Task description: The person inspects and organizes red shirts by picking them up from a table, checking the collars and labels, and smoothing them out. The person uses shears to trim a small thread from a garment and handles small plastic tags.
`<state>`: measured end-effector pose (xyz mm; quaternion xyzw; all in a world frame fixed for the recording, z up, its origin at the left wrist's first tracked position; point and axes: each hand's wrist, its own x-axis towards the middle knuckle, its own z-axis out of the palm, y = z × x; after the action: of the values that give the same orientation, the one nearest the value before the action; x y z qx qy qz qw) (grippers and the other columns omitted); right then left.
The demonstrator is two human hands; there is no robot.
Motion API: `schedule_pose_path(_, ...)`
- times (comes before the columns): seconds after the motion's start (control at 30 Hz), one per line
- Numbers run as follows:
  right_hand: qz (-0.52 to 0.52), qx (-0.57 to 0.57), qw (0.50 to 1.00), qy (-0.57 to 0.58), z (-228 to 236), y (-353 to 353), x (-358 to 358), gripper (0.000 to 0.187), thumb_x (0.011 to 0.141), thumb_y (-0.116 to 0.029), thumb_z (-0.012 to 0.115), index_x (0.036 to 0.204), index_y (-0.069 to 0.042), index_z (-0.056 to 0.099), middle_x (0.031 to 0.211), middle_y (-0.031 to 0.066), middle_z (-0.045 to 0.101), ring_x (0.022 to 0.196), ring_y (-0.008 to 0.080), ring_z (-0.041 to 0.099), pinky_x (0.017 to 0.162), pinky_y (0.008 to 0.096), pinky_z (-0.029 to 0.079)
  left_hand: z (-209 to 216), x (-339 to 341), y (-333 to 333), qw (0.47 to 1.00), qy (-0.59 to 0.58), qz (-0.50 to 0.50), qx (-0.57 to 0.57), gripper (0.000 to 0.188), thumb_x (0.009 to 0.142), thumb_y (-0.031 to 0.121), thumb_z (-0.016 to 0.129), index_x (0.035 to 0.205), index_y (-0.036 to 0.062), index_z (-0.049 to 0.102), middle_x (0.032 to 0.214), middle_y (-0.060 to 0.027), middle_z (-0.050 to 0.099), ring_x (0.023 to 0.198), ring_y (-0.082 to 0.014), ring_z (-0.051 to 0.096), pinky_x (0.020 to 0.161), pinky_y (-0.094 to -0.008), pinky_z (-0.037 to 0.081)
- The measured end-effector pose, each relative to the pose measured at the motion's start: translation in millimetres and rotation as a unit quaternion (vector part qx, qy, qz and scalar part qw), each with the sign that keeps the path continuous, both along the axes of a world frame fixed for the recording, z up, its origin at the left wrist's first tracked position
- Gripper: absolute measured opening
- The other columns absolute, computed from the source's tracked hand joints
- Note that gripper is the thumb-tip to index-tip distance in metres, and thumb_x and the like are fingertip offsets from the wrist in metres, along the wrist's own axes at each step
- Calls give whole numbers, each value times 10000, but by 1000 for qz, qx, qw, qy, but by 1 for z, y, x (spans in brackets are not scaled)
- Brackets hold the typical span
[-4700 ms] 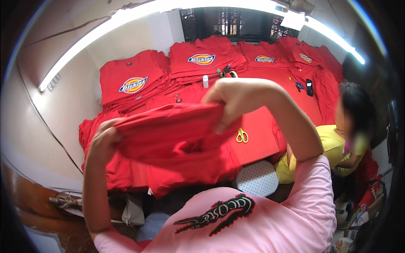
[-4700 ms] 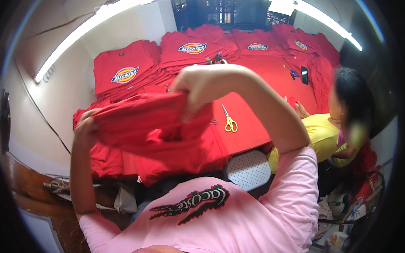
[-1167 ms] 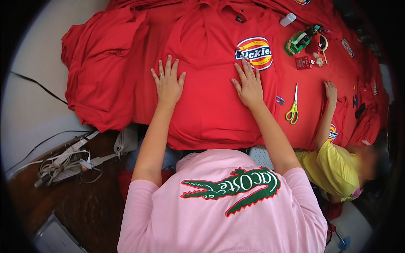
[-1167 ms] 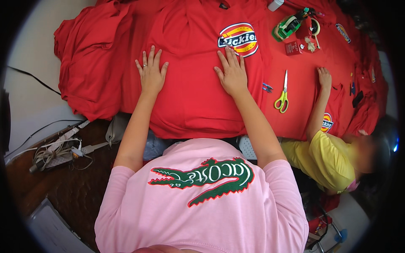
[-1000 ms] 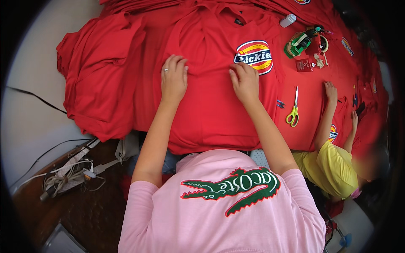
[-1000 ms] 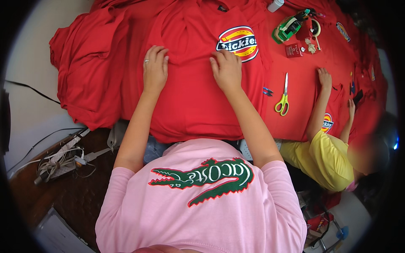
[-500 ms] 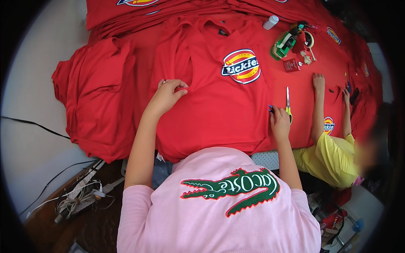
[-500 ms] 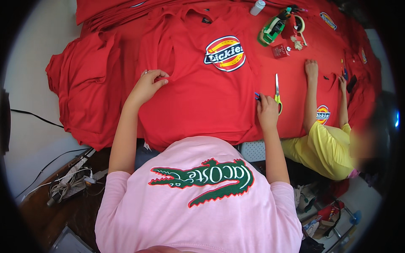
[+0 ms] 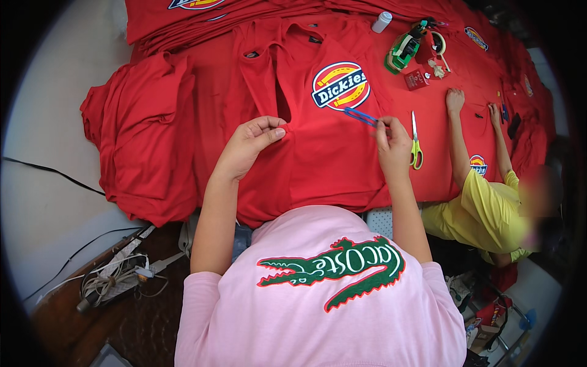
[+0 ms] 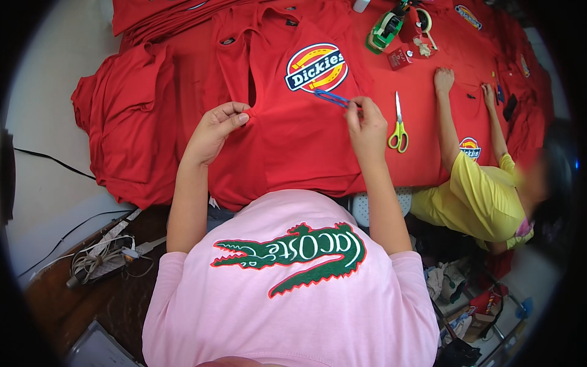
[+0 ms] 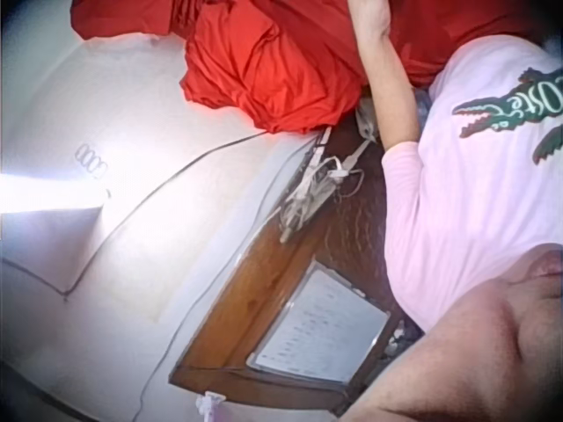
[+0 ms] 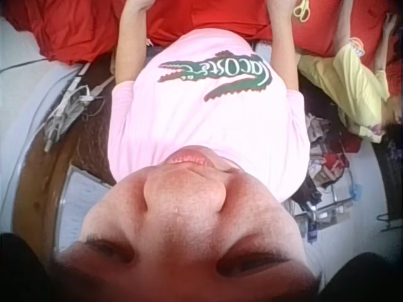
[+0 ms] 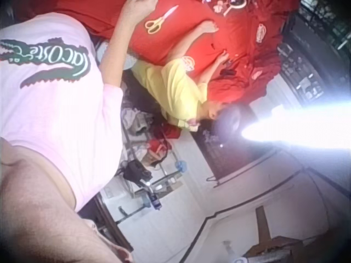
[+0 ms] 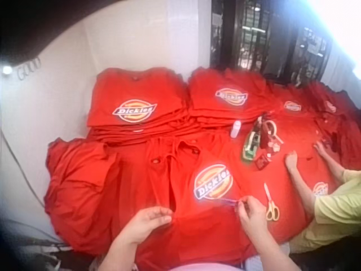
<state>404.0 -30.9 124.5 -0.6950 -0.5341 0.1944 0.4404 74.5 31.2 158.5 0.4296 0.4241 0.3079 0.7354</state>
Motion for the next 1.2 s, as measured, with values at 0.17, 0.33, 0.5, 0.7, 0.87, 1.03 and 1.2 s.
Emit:
schedule_pose_path(0.17, 88, 10, 939, 333, 37, 32, -42, 136, 1047, -154, 621, 1051, -26, 668, 886, 57, 707, 811, 160, 726, 678, 293, 569, 2, 5, -6, 1000, 13, 2, 9, 249, 1021, 86, 630, 1248, -5, 675, 1136, -33, 724, 1053, -86, 660, 989, -238, 490)
schedule_pose_path(0.33, 203, -211, 844, 450, 61, 33, -71, 210, 1097, -228, 548, 1147, -67, 673, 857, 3, 668, 792, 110, 659, 687, 246, 542, 0, 7, -4, 999, 35, -21, 26, 276, 1035, 125, 615, 1270, -12, 659, 1146, -24, 711, 1070, -77, 636, 996, -235, 473)
schedule_pose_path(0.5, 365, -151, 908, 141, 59, 28, -83, 262, 1081, -250, 551, 1101, -16, 668, 891, 60, 680, 806, 184, 643, 730, 333, 534, 1, 6, -5, 999, 22, -10, 36, 255, 1045, 129, 610, 1249, -15, 666, 1116, -14, 695, 1066, -75, 621, 985, -240, 472)
schedule_pose_path(0.7, 320, -47, 920, -222, 79, 28, -89, 296, 1014, -326, 645, 1097, -43, 630, 927, 127, 679, 879, 311, 659, 738, 429, 531, -2, 4, -4, 999, 30, -17, 40, 250, 1046, 141, 612, 1247, 5, 673, 1123, -1, 696, 1068, -65, 611, 982, -230, 462)
schedule_pose_path(0.87, 329, 10, 907, -263, 74, 31, -89, 280, 964, -314, 705, 1059, -76, 590, 891, 99, 664, 860, 297, 660, 706, 429, 517, -4, 3, -1, 998, 32, -31, 45, 262, 1043, 151, 619, 1259, 14, 677, 1132, 11, 700, 1067, -55, 608, 980, -219, 457)
schedule_pose_path(1.03, 336, 65, 899, -273, 74, 33, -91, 250, 910, -250, 754, 998, -86, 586, 845, 82, 638, 810, 276, 644, 663, 419, 497, 3, 6, -1, 998, 37, -30, 43, 235, 1048, 155, 611, 1225, 19, 684, 1094, 14, 689, 1050, -57, 595, 971, -228, 453)
schedule_pose_path(1.2, 360, 110, 884, -276, 76, 39, -94, 235, 875, -223, 759, 941, -92, 576, 816, 57, 610, 787, 246, 629, 655, 391, 509, 5, 7, 1, 997, 37, -45, 42, 221, 1049, 162, 610, 1206, 27, 688, 1089, 17, 688, 1038, -55, 592, 966, -230, 450)
